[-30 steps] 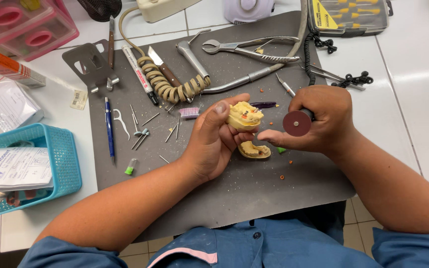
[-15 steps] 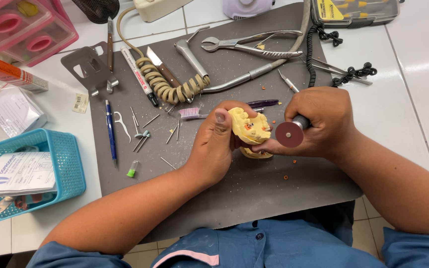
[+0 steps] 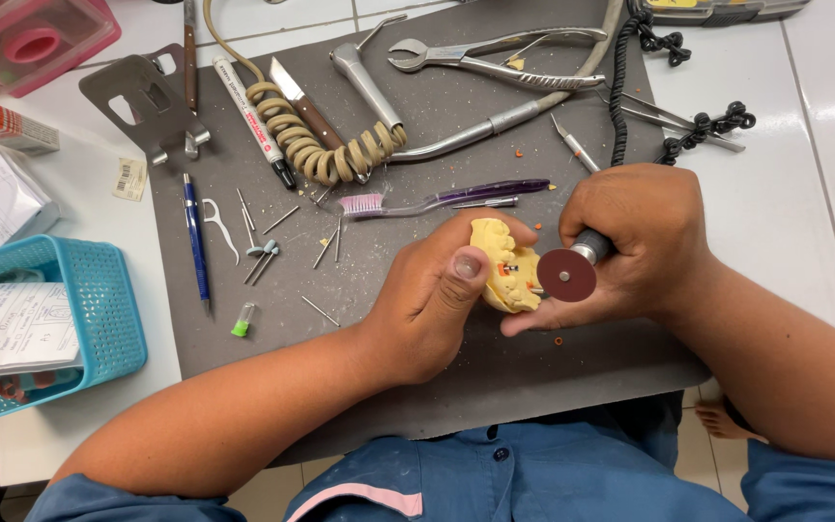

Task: The person uses a rotary grinding tool with a disc attachment to grind and smooth the surface of a yellow dental cast held in the left hand. The person repeatedly repositions the cast to access different areas while grinding.

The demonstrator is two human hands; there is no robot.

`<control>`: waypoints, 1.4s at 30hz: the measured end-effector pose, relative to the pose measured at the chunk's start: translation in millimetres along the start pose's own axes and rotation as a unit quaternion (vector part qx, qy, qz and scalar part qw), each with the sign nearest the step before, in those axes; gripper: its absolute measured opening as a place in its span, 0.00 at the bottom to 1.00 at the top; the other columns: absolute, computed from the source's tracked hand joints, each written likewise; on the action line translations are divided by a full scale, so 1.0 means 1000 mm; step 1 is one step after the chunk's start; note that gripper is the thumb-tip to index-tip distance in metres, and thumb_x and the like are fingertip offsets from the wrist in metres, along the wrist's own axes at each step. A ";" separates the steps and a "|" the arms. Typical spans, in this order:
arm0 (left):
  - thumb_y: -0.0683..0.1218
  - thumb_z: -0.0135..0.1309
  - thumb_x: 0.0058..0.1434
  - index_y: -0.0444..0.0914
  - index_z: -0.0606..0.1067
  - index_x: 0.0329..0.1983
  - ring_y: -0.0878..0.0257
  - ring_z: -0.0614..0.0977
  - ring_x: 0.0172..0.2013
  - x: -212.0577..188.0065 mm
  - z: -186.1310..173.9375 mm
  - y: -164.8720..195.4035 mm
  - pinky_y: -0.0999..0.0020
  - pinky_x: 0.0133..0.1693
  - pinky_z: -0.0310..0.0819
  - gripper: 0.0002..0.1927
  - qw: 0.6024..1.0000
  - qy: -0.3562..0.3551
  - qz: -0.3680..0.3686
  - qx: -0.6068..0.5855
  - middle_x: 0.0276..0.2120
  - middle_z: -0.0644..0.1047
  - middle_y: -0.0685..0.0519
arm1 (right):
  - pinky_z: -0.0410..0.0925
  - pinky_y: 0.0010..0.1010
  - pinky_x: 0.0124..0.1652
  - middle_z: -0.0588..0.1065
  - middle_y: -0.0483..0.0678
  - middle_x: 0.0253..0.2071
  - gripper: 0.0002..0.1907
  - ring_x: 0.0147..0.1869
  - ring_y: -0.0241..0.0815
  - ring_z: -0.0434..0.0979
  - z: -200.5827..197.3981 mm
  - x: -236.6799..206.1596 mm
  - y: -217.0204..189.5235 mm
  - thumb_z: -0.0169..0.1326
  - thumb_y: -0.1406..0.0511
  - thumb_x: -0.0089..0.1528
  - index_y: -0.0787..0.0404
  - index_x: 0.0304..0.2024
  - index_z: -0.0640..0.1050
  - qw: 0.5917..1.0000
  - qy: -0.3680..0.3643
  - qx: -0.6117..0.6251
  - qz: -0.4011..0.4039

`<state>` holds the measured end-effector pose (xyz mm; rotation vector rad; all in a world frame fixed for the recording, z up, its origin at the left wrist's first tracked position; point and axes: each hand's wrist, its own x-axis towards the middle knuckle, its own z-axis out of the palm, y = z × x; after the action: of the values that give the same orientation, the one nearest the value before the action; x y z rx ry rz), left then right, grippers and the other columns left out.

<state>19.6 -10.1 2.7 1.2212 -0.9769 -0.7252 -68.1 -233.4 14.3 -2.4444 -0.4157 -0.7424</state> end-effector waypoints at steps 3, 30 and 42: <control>0.67 0.32 0.77 0.34 0.66 0.65 0.66 0.78 0.44 0.000 0.001 0.001 0.72 0.47 0.75 0.34 0.999 0.005 -0.029 0.025 0.46 0.77 0.49 | 0.58 0.29 0.20 0.67 0.44 0.16 0.38 0.18 0.40 0.67 -0.001 0.002 0.000 0.74 0.38 0.37 0.58 0.18 0.68 1.000 -0.008 0.009 -0.007; 0.66 0.31 0.79 0.35 0.65 0.64 0.62 0.82 0.48 -0.002 0.003 -0.004 0.69 0.52 0.77 0.32 0.999 0.003 -0.007 0.041 0.48 0.78 0.48 | 0.60 0.30 0.21 0.67 0.44 0.17 0.37 0.19 0.41 0.68 0.000 0.005 -0.003 0.74 0.39 0.38 0.57 0.17 0.67 0.999 -0.037 0.014 -0.015; 0.66 0.31 0.79 0.35 0.65 0.64 0.63 0.82 0.45 -0.001 0.004 -0.004 0.69 0.48 0.77 0.32 0.999 0.003 -0.009 0.040 0.45 0.79 0.48 | 0.60 0.30 0.22 0.67 0.44 0.17 0.37 0.19 0.42 0.67 -0.001 0.005 -0.003 0.74 0.40 0.38 0.57 0.18 0.67 0.999 -0.043 0.024 -0.011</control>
<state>15.8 -11.5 -1.3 1.3028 -0.9994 -0.7027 -66.0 -231.5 19.0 -2.4368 -0.4885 -0.6312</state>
